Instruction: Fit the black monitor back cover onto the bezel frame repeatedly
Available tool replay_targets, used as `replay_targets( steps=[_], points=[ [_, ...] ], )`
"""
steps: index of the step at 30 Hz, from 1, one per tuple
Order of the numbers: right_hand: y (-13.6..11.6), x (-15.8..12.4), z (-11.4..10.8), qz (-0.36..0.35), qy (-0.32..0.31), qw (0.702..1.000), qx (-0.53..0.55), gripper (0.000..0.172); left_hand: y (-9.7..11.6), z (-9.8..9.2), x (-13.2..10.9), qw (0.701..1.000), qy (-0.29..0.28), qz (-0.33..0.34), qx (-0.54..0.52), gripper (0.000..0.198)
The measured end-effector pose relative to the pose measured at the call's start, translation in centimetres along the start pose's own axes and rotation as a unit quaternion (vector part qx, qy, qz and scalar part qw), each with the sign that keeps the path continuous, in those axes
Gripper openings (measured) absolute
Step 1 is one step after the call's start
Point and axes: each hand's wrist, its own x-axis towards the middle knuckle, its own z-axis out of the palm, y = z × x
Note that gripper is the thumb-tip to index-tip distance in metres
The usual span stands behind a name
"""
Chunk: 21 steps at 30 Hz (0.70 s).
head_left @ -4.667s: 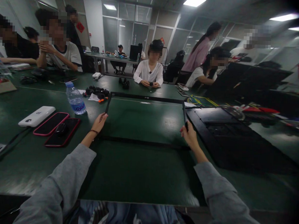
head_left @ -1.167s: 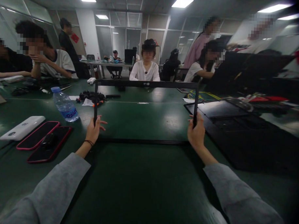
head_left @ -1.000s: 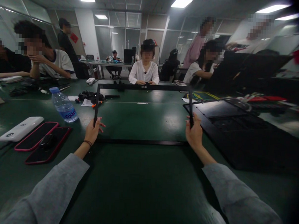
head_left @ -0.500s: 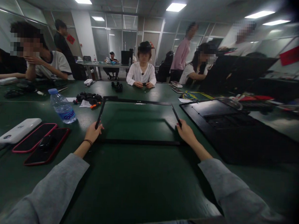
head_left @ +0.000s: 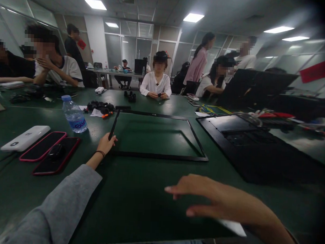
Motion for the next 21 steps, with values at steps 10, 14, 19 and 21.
replay_targets(
  steps=[10, 14, 19, 21],
  points=[
    [14.8, 1.4, -0.8, 0.165, 0.346, 0.902, -0.198, 0.051, 1.4, -0.2, -0.8, 0.983, 0.024, 0.001, 0.182, 0.034],
    [22.4, 1.4, -1.4, 0.370, 0.412, 0.775, -0.305, 0.059, 2.2, -0.1, -1.0, 0.979, -0.001, -0.027, 0.200, 0.042],
    [28.0, -0.2, -1.5, 0.375, 0.377, 0.803, -0.269, 0.051, 2.4, -0.2, -1.1, 0.980, 0.011, -0.043, 0.196, 0.043],
    [29.3, -0.6, -1.5, 0.365, 0.381, 0.812, -0.249, 0.047, 2.1, -0.2, -1.1, 0.978, 0.014, -0.038, 0.203, 0.043]
  ],
)
